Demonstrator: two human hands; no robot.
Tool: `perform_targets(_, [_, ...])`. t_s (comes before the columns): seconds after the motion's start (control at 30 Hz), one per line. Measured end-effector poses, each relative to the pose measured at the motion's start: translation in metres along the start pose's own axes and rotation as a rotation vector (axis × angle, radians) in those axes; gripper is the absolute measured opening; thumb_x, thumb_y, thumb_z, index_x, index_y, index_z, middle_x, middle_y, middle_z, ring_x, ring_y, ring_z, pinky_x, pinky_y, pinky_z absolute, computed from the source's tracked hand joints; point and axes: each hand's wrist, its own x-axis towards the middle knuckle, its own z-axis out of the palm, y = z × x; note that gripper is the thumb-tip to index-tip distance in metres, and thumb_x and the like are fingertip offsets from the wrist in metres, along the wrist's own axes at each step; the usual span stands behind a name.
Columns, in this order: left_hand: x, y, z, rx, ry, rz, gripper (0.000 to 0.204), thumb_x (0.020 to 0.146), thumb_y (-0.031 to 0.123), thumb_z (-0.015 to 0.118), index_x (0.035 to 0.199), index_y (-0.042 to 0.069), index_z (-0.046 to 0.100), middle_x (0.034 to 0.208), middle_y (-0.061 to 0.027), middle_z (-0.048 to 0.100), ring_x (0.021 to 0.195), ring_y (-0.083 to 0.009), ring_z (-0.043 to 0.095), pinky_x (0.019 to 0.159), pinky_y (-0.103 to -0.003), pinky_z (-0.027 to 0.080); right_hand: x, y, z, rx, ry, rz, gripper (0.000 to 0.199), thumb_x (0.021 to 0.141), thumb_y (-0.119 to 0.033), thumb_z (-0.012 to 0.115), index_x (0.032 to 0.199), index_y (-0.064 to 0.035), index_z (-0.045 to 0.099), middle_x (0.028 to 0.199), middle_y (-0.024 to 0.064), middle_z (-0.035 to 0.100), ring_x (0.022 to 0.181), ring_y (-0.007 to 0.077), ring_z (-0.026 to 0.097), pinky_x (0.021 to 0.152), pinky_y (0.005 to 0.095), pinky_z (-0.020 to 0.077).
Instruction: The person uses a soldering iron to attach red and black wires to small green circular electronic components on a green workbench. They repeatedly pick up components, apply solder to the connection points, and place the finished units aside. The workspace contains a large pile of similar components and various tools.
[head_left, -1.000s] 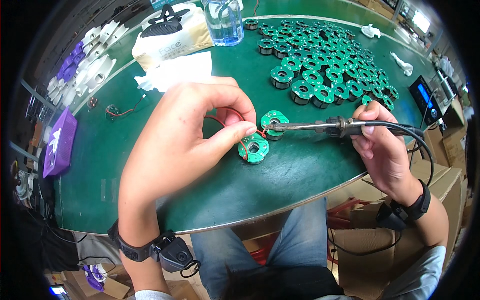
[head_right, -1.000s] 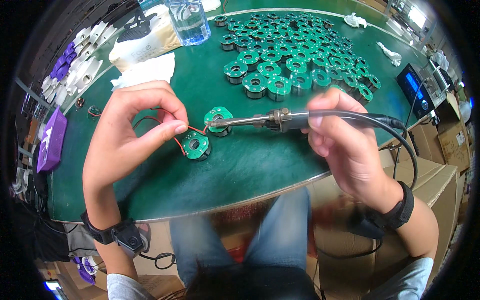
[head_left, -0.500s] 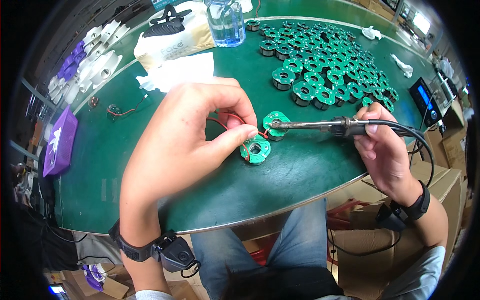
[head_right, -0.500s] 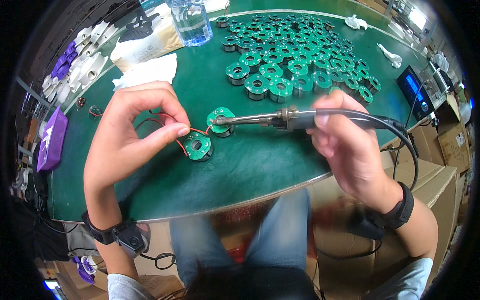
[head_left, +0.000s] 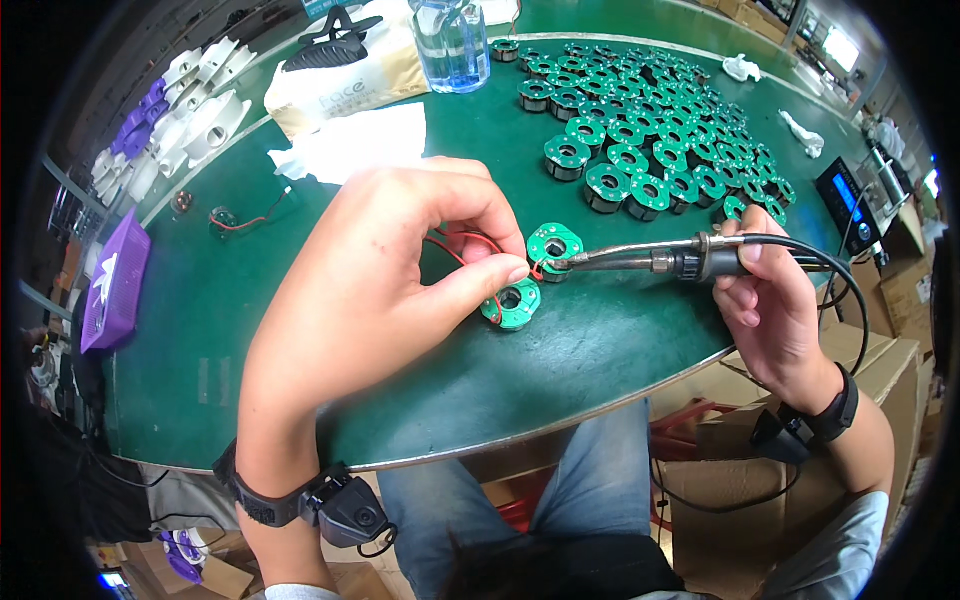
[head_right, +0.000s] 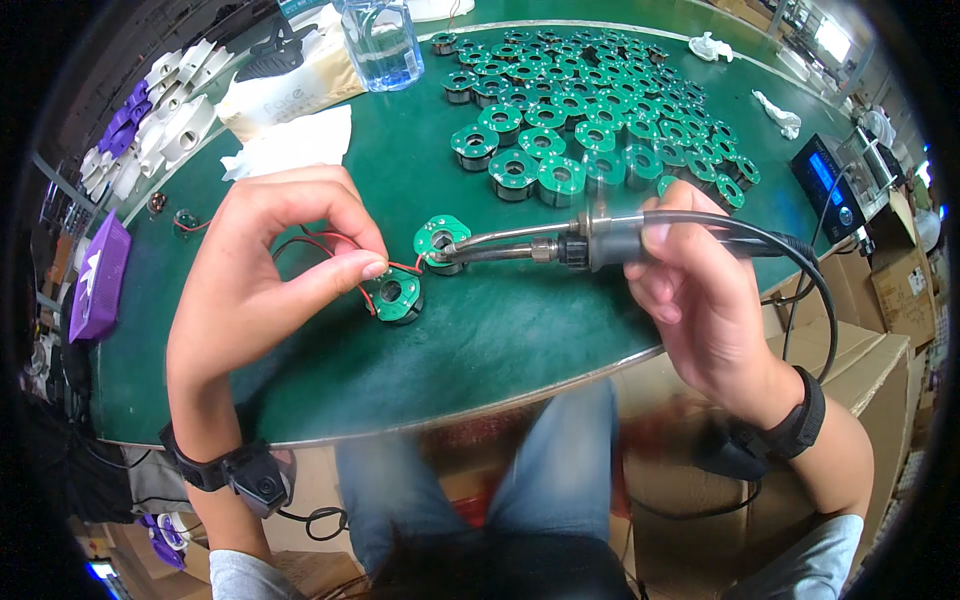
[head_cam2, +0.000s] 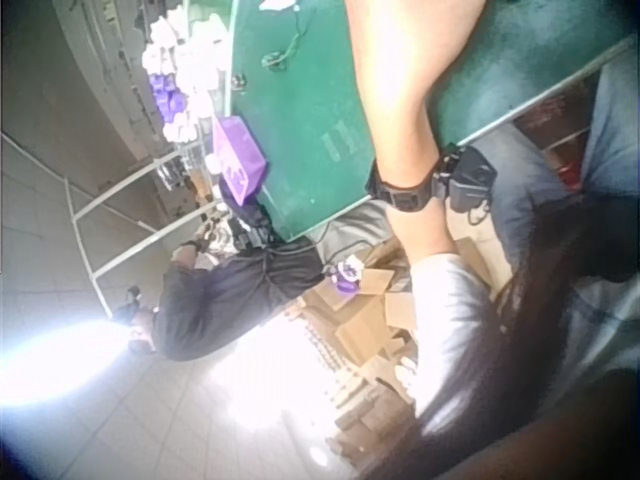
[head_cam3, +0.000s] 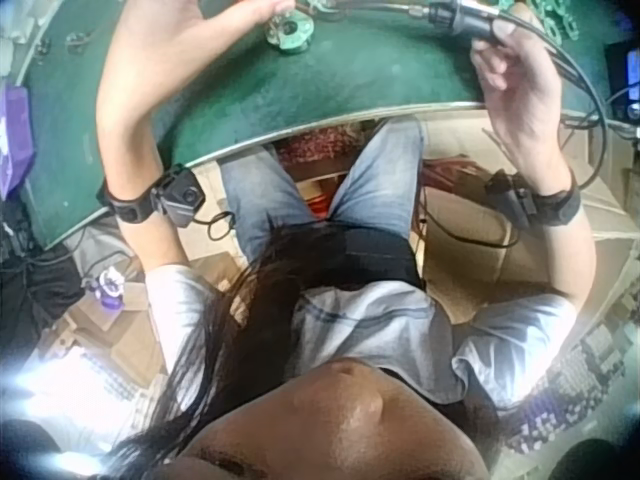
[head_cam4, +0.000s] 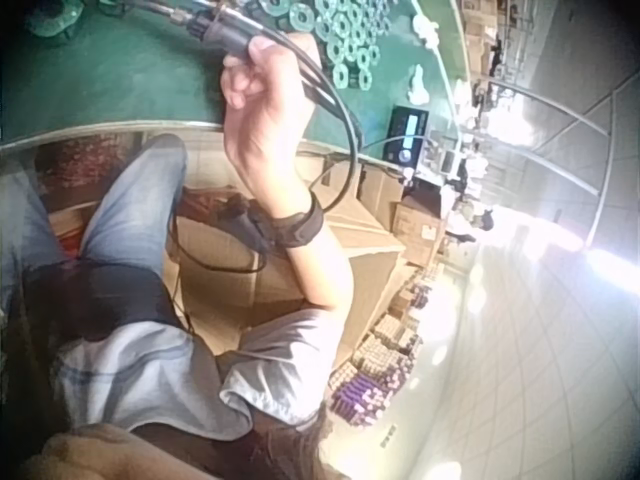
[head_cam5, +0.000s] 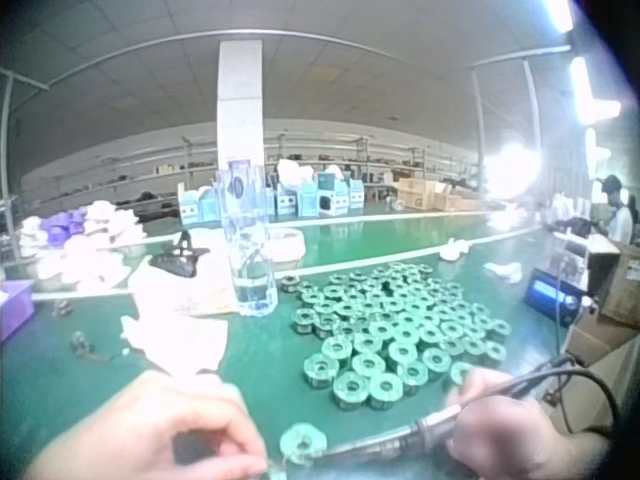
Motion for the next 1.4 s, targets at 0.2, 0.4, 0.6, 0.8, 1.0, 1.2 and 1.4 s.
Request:
perform_targets(0.2, [0.0013,-0.0003,0.0010,0.001,-0.005,-0.011,0.004,0.067,-0.003,0.060,0.066,-0.002,0.055,0.062,-0.0039,0.051,0.059,-0.0095,0.046,0.056,-0.022,0.037,-0.0008,-0.0003,-0.0017,0.002,-0.012,0.000,0.014,0.076,-0.011,0.050,0.072,-0.0091,0.037,0.072,0.0053,0.046,0.047,0.0028,0.032,0.037,0.0144,0.0278])
perform_targets(0.4, [0.0003,0.0010,-0.0014,0.011,-0.001,0.008,0.004,0.067,-0.004,0.059,0.066,-0.003,0.055,0.063,-0.0041,0.051,0.059,-0.0095,0.046,0.056,-0.022,0.037,0.0000,0.0001,0.0022,-0.005,-0.004,-0.011,0.014,0.076,-0.011,0.050,0.073,-0.0090,0.036,0.073,0.0043,0.045,0.048,0.0029,0.033,0.038,0.0146,0.0279])
perform_targets(0.6, [0.0016,-0.0034,0.0008,0.007,0.001,0.014,0.004,0.068,-0.004,0.058,0.067,-0.003,0.054,0.064,-0.0043,0.052,0.059,-0.0097,0.046,0.057,-0.022,0.037,0.0001,0.0005,-0.0002,-0.013,-0.011,0.001,0.013,0.075,-0.010,0.050,0.075,-0.0083,0.037,0.074,0.0040,0.044,0.050,0.0032,0.033,0.038,0.0143,0.0280])
perform_targets(0.8, [0.0009,-0.0017,0.0004,0.013,0.012,0.011,0.004,0.068,-0.003,0.058,0.067,-0.003,0.054,0.064,-0.0044,0.052,0.059,-0.0099,0.046,0.057,-0.022,0.038,-0.0001,0.0003,-0.0002,-0.011,-0.026,-0.011,0.013,0.075,-0.010,0.050,0.075,-0.0080,0.037,0.074,0.0041,0.044,0.050,0.0033,0.034,0.039,0.0144,0.0284])
perform_targets(1.0, [0.0011,-0.0020,0.0000,0.011,0.015,0.011,0.004,0.068,-0.004,0.058,0.067,-0.003,0.054,0.064,-0.0048,0.051,0.059,-0.0098,0.046,0.056,-0.022,0.038,0.0001,0.0000,-0.0005,-0.013,-0.032,-0.006,0.013,0.075,-0.011,0.051,0.074,-0.0080,0.037,0.074,0.0044,0.044,0.049,0.0032,0.034,0.039,0.0145,0.0286])
perform_targets(1.2, [0.0023,-0.0039,0.0013,0.008,0.011,0.016,0.004,0.068,-0.003,0.057,0.067,-0.004,0.054,0.064,-0.0047,0.051,0.059,-0.0097,0.046,0.056,-0.022,0.038,0.0009,0.0010,-0.0019,0.010,-0.018,0.000,0.013,0.075,-0.011,0.051,0.074,-0.0081,0.038,0.073,0.0037,0.045,0.049,0.0032,0.034,0.039,0.0145,0.0286])
perform_targets(1.4, [0.0009,-0.0035,-0.0022,0.059,0.032,-0.001,0.003,0.069,-0.001,0.056,0.069,-0.003,0.054,0.065,-0.0040,0.051,0.061,-0.0101,0.045,0.058,-0.022,0.038,0.0028,-0.0045,-0.0027,0.137,-0.046,0.052,0.013,0.077,-0.014,0.051,0.085,-0.0068,0.044,0.071,0.0045,0.048,0.052,0.0045,0.037,0.043,0.0162,0.0306])
